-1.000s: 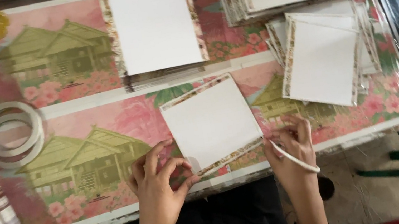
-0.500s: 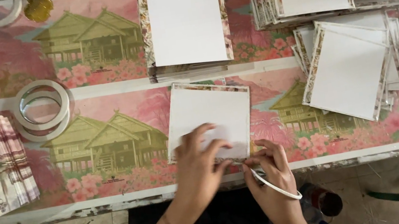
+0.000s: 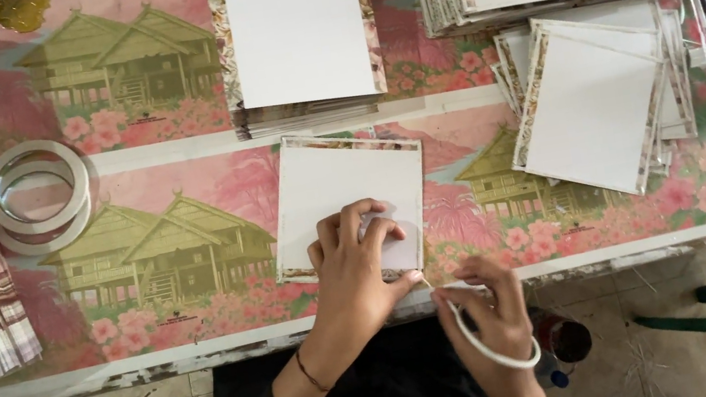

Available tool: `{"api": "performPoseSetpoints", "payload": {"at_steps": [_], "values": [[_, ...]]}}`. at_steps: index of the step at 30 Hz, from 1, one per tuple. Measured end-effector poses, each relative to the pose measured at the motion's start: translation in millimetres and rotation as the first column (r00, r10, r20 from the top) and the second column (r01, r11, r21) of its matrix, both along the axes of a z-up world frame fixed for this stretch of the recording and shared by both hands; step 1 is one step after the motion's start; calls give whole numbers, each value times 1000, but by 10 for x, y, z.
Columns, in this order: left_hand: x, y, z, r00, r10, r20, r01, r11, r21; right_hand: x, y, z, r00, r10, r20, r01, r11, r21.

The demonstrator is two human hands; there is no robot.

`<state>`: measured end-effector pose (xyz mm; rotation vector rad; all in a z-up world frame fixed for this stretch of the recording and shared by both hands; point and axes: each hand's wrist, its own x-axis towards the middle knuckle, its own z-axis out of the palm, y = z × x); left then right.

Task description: The person sits at a table and uses a roll of white tape to apply strips to the edges of small white paper sheets. They repeatedly tear off pieces of tape and press them onto the paper, stacking the finished sheets on the table.

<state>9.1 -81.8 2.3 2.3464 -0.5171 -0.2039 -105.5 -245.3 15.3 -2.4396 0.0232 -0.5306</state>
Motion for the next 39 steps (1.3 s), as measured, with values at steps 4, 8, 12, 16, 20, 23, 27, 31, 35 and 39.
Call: {"api": "performPoseSetpoints", "payload": {"at_steps": [4, 8, 12, 16, 20, 23, 27, 31, 35, 39], "values": [[-14, 10, -11, 989, 1, 148, -10, 998, 62, -154, 99, 213, 990, -54, 129, 62, 996, -60], [-152, 60, 115, 920, -18, 391, -71, 975, 211, -373, -62, 206, 964, -197, -176, 216, 972, 94], [-468, 126, -234, 859, -219, 462, 34, 926, 377, -638, -152, -144, 896, -341, -285, 382, 918, 104], [-694, 298, -247, 763, -561, 320, 556, 823, 118, -725, -107, -278, 806, -278, -523, 579, 556, 596], [-601, 332, -26, 772, -576, 270, 630, 749, -206, -798, -292, -446, 919, -254, -303, 395, 561, 728], [-419, 373, 101, 869, -416, 267, 483, 831, -275, -512, -503, -9, 827, -474, -303, 559, 635, 533], [-146, 507, 143, 915, -271, 298, 351, 900, -259, 215, -807, 908, 488, -673, -555, 867, 305, 393], [-3, 626, 121, 897, -216, 386, 292, 944, -152, 444, -1596, 795, 701, -648, -299, 701, 547, 459], [171, 669, 331, 863, -181, 472, 244, 967, -75, 749, -2360, 478, 885, -463, -48, 465, 870, 163], [676, 658, 329, 781, -227, 582, 142, 972, 189, 822, -2048, 13, 856, -388, 341, 490, 818, -301]]}}
